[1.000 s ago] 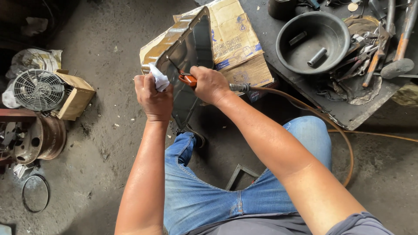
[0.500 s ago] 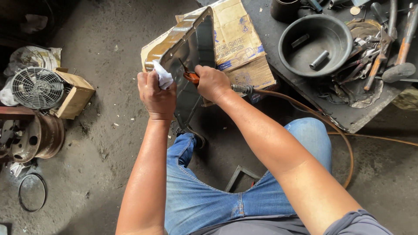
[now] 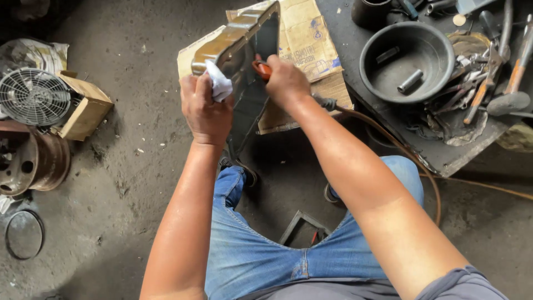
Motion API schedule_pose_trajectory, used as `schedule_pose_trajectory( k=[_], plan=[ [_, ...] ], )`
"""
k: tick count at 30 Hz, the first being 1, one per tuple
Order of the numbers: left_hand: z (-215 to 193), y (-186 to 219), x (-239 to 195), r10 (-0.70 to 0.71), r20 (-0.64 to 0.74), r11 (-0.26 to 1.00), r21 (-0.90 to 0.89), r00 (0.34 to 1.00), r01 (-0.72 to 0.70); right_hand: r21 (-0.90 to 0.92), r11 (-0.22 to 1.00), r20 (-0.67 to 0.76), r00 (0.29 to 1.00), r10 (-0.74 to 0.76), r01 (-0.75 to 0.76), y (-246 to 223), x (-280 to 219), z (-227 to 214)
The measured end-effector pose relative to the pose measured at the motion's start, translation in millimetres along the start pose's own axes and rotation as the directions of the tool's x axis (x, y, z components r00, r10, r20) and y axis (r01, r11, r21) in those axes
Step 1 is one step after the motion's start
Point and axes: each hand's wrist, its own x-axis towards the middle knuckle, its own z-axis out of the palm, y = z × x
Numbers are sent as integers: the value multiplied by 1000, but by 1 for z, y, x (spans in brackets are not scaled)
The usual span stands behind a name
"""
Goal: The person cleans a metal part using a screwdriver to scrape residue and a cloth to wipe the surface. They work on both the exterior and interior of the part, which is placed on a cardboard box.
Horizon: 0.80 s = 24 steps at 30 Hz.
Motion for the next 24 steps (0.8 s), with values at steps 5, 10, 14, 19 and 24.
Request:
schedule_pose_trajectory(
  k=[5,10,14,19,24],
  plan=[
    [-7,12,11,-86,143,996,-24,986,91,-158,987,-80,996,-26,13,9,11,-13],
    [-6,13,21,-98,145,995,-18,985,102,-195,978,-29,997,66,-70,11,30,-28],
    [-10,17,18,-96,141,994,-46,985,103,-142,990,-31,999,15,-19,30,55,-26],
    [-22,27,15,-117,135,987,-90,984,130,-59,988,-53,988,-145,142,33,68,-20],
    [-26,25,9,-130,142,983,-113,981,146,-86,996,23,999,-31,33,17,61,-18]
  ],
)
